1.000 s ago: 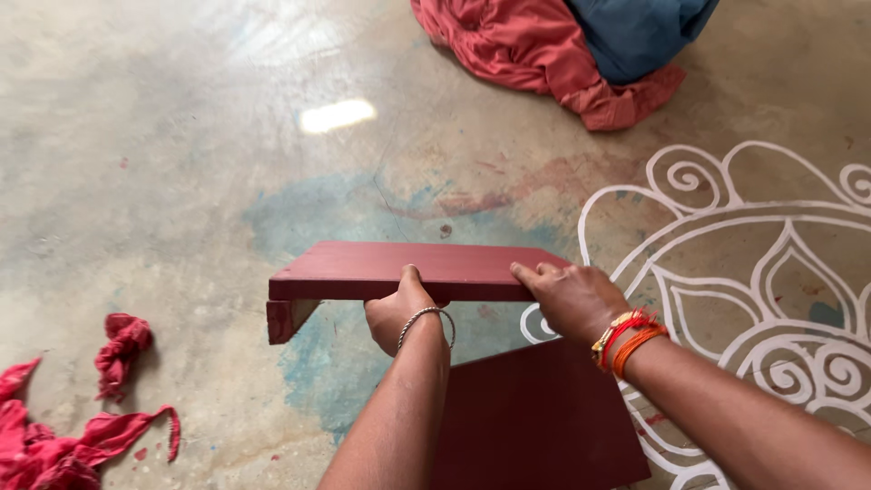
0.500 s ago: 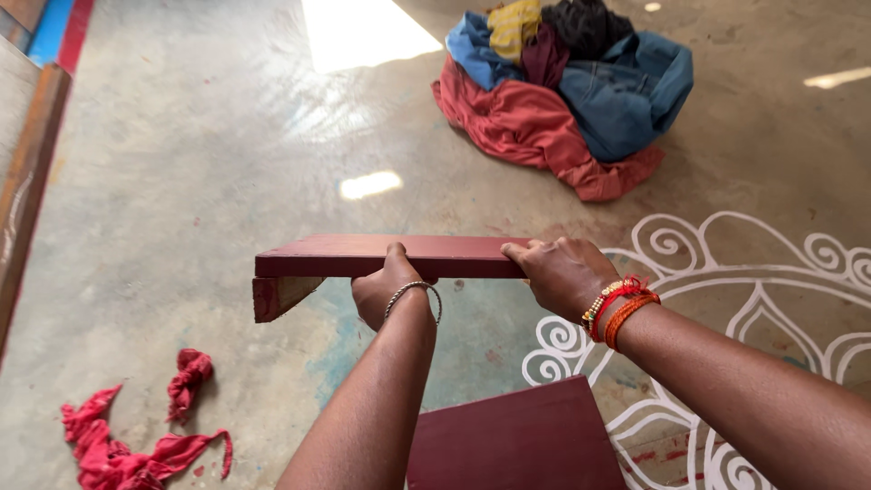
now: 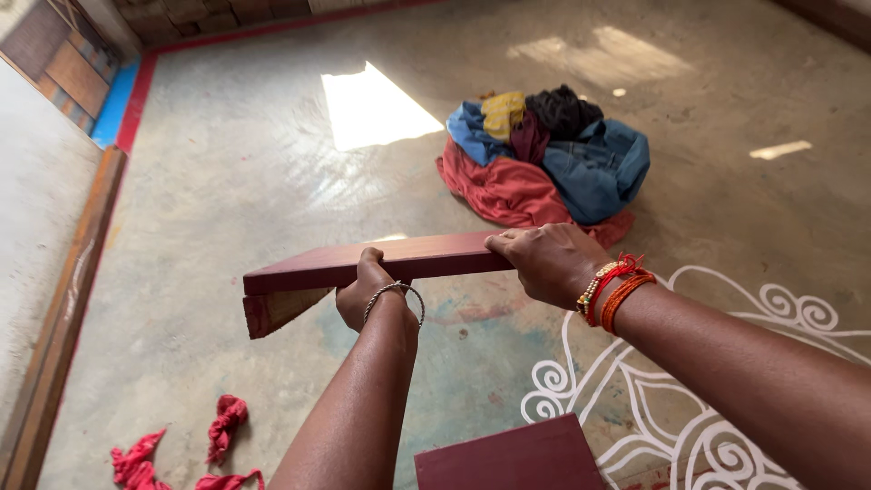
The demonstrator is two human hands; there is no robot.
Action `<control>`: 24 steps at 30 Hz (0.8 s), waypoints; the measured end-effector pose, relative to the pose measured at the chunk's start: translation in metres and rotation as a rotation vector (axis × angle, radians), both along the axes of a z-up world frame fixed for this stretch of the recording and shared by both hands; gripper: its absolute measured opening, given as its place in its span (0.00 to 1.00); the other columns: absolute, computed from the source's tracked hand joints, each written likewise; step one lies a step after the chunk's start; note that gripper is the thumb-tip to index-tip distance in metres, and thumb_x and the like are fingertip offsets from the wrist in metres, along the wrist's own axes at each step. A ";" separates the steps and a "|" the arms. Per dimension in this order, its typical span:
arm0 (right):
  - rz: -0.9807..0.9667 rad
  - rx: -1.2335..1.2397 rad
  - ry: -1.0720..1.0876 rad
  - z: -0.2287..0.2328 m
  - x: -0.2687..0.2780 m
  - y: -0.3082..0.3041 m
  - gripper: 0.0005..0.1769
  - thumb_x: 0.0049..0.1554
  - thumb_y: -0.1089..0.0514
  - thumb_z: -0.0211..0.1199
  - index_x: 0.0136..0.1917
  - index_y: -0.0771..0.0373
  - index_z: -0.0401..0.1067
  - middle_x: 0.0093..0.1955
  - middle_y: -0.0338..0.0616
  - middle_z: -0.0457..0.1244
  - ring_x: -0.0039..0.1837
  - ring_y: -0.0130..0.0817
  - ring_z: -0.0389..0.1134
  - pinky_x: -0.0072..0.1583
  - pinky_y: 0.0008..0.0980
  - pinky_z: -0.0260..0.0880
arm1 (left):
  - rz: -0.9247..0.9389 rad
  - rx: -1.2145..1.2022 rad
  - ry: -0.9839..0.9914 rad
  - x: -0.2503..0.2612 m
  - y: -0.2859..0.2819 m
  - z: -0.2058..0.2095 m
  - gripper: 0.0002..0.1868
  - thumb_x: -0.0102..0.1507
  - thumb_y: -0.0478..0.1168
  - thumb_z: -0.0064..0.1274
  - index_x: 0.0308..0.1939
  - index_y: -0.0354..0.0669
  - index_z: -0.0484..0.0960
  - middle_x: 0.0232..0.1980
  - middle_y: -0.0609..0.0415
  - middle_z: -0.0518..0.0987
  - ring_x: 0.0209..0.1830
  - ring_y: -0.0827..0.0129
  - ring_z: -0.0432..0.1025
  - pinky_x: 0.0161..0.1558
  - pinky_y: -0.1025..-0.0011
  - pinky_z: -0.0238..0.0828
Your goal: The person picks up a wooden board and two painted stools one at a time, carrying each item from a hallway into a bedroom and placing it on the floor near a bed.
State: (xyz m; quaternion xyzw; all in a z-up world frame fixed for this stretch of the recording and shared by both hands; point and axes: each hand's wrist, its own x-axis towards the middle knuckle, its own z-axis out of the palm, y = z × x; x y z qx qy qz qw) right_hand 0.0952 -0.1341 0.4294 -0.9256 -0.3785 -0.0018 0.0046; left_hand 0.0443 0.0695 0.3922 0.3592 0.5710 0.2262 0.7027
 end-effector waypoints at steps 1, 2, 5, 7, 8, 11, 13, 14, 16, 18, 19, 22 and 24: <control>0.055 0.065 -0.038 0.006 0.001 0.001 0.24 0.51 0.68 0.56 0.60 0.55 0.73 0.55 0.44 0.70 0.50 0.47 0.73 0.52 0.46 0.73 | 0.001 0.027 0.007 -0.002 0.001 0.015 0.17 0.52 0.40 0.64 0.41 0.32 0.82 0.40 0.46 0.86 0.32 0.61 0.83 0.32 0.68 0.80; 0.114 0.132 -0.077 0.013 0.004 0.003 0.24 0.50 0.69 0.57 0.60 0.57 0.73 0.54 0.45 0.70 0.51 0.46 0.74 0.52 0.45 0.73 | -0.004 0.045 0.010 -0.005 0.002 0.030 0.17 0.53 0.40 0.64 0.42 0.33 0.82 0.40 0.46 0.86 0.32 0.61 0.83 0.32 0.68 0.80; 0.253 0.242 -0.185 0.042 0.003 0.005 0.26 0.46 0.70 0.58 0.60 0.61 0.73 0.56 0.50 0.70 0.52 0.46 0.74 0.53 0.44 0.74 | -0.011 0.115 0.016 -0.015 0.005 0.070 0.18 0.53 0.42 0.64 0.42 0.34 0.83 0.40 0.47 0.86 0.32 0.61 0.82 0.33 0.68 0.81; 0.229 0.200 -0.171 0.072 -0.006 0.006 0.27 0.47 0.69 0.59 0.61 0.60 0.72 0.56 0.50 0.70 0.52 0.45 0.74 0.52 0.43 0.74 | -0.005 0.177 0.009 -0.022 0.009 0.097 0.18 0.53 0.42 0.64 0.42 0.35 0.85 0.40 0.47 0.87 0.33 0.62 0.83 0.35 0.70 0.82; 0.167 0.142 -0.126 0.090 -0.011 0.010 0.27 0.50 0.68 0.59 0.63 0.58 0.72 0.56 0.48 0.70 0.51 0.44 0.74 0.52 0.43 0.74 | -0.002 0.170 -0.006 -0.024 0.011 0.112 0.18 0.53 0.42 0.64 0.43 0.35 0.85 0.41 0.47 0.87 0.33 0.62 0.83 0.36 0.70 0.83; 0.078 0.054 -0.074 0.145 -0.028 0.017 0.23 0.56 0.61 0.60 0.66 0.54 0.71 0.53 0.46 0.71 0.50 0.42 0.74 0.53 0.42 0.75 | -0.004 0.151 -0.057 -0.037 0.012 0.159 0.19 0.53 0.41 0.63 0.46 0.36 0.83 0.43 0.48 0.86 0.34 0.62 0.82 0.37 0.69 0.83; 0.107 0.058 -0.109 0.178 -0.036 0.021 0.23 0.56 0.58 0.62 0.66 0.55 0.71 0.53 0.47 0.70 0.50 0.43 0.74 0.51 0.42 0.76 | -0.016 0.146 -0.101 -0.044 0.015 0.192 0.20 0.55 0.41 0.61 0.48 0.36 0.82 0.45 0.48 0.85 0.35 0.63 0.83 0.38 0.69 0.81; 0.147 0.077 -0.146 0.192 -0.040 0.022 0.24 0.54 0.58 0.63 0.65 0.56 0.70 0.55 0.47 0.70 0.49 0.45 0.74 0.49 0.43 0.76 | -0.023 0.168 -0.108 -0.048 0.016 0.208 0.20 0.55 0.42 0.61 0.49 0.36 0.81 0.45 0.49 0.85 0.36 0.64 0.83 0.38 0.70 0.81; 0.192 0.110 -0.187 0.218 -0.045 0.024 0.25 0.53 0.58 0.64 0.64 0.59 0.70 0.57 0.48 0.69 0.47 0.46 0.74 0.48 0.43 0.76 | -0.035 0.208 -0.124 -0.054 0.021 0.239 0.21 0.56 0.43 0.62 0.50 0.37 0.80 0.47 0.50 0.84 0.38 0.66 0.82 0.39 0.71 0.81; 0.200 0.140 -0.193 0.241 -0.054 0.027 0.24 0.54 0.59 0.63 0.64 0.59 0.70 0.60 0.48 0.68 0.46 0.46 0.75 0.47 0.43 0.77 | -0.050 0.227 -0.143 -0.062 0.025 0.266 0.20 0.56 0.43 0.61 0.49 0.37 0.81 0.46 0.49 0.85 0.39 0.65 0.83 0.39 0.71 0.81; 0.191 0.113 -0.191 0.252 -0.057 0.029 0.25 0.55 0.59 0.62 0.66 0.59 0.68 0.61 0.48 0.67 0.45 0.45 0.75 0.47 0.42 0.78 | -0.059 0.237 -0.151 -0.067 0.026 0.278 0.19 0.57 0.43 0.60 0.49 0.37 0.82 0.46 0.49 0.85 0.39 0.65 0.83 0.39 0.72 0.81; 0.170 0.074 -0.176 0.282 -0.068 0.033 0.28 0.56 0.61 0.61 0.70 0.59 0.66 0.63 0.48 0.66 0.45 0.43 0.76 0.48 0.41 0.79 | -0.019 0.228 -0.183 -0.082 0.030 0.306 0.18 0.56 0.41 0.60 0.49 0.40 0.81 0.45 0.51 0.85 0.40 0.65 0.83 0.40 0.71 0.81; 0.186 0.112 -0.179 0.295 -0.084 0.033 0.31 0.53 0.63 0.62 0.70 0.58 0.66 0.64 0.47 0.66 0.47 0.43 0.75 0.50 0.40 0.78 | 0.010 0.259 -0.184 -0.096 0.031 0.319 0.18 0.56 0.41 0.61 0.48 0.39 0.82 0.45 0.50 0.85 0.39 0.66 0.83 0.41 0.72 0.82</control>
